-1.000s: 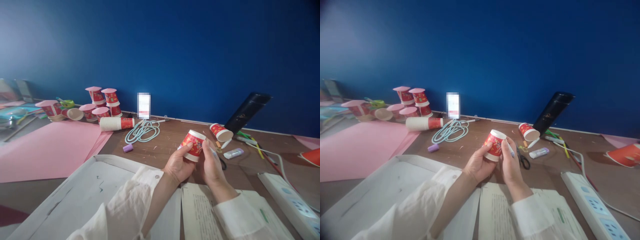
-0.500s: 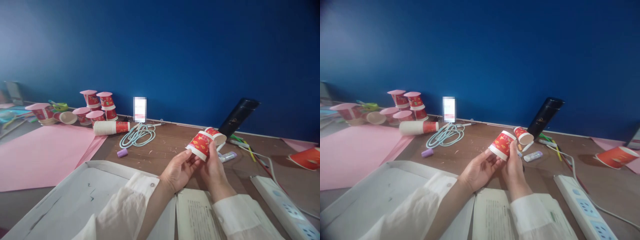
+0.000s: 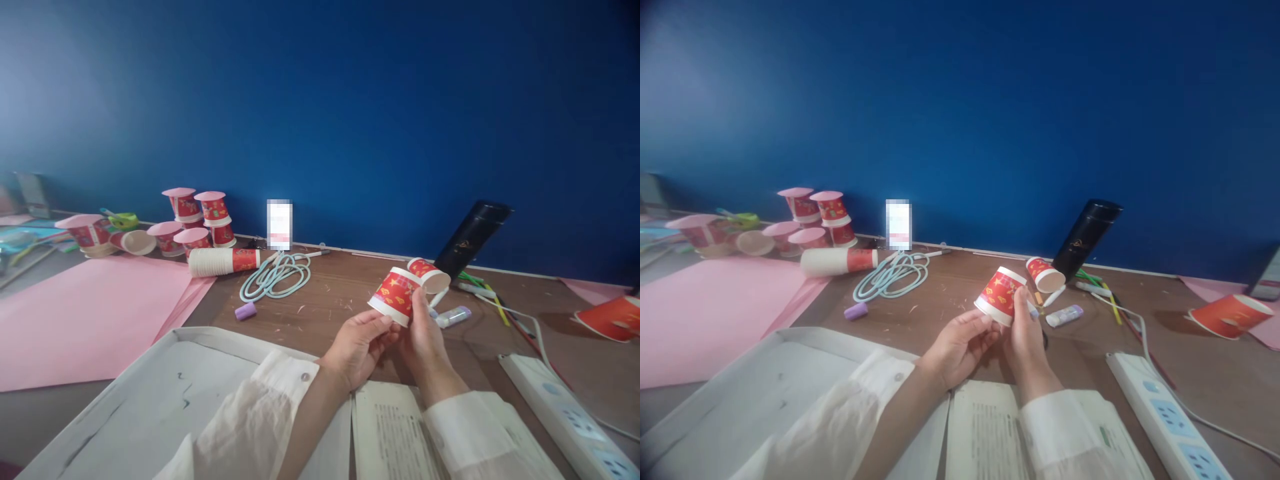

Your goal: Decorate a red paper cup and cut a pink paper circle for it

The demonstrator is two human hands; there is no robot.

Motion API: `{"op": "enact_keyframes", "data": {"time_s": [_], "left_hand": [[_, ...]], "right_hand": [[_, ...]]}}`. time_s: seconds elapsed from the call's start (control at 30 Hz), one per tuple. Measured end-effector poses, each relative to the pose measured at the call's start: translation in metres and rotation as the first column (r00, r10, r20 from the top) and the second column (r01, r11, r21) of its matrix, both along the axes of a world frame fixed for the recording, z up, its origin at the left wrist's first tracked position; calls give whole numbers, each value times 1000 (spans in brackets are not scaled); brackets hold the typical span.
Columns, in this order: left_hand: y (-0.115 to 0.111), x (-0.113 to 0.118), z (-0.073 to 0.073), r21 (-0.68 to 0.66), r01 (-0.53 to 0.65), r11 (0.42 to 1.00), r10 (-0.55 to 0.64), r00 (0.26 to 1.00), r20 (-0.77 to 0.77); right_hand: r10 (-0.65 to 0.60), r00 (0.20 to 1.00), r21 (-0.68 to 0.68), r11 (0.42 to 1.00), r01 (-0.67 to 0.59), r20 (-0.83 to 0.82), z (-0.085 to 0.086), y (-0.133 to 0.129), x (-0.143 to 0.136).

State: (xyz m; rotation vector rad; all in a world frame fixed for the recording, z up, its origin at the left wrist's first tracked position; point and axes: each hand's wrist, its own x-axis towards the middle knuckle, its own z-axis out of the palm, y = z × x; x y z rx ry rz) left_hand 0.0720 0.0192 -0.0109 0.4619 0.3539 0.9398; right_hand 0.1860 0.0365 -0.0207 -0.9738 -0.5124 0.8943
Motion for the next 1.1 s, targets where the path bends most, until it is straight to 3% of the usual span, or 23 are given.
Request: {"op": "enact_keyframes", "data": {"time_s": [0.3,0.43,0.63,0.73,0.83,1.0,1.1], "left_hand": [[-2,2,1,14,-19,1000,21,997,-80],[-1,0,4,11,-53,999,54,996,-64],[5,1,1,-34,-113,993,111,992,-63],[7,1,-1,-53,-141,989,137,988,-71],[8,1,0,-72,-170,983,165,983,-76],[9,0,1,-78,-190,979,186,981,-52],[10,1,0,-64,-199,978,199,980,-12]], "right_hand": [[15,1000,19,1000,-15,5,2,-1,0],[32,999,95,995,-32,5,1,1,3],[-206,946,48,979,200,250,-3,-2,14],[-296,837,63,952,301,460,-2,-5,18],[-357,656,137,922,362,665,0,-11,16],[-437,347,378,898,225,830,7,-26,6],[-461,257,447,887,117,849,12,-34,-1]]}}
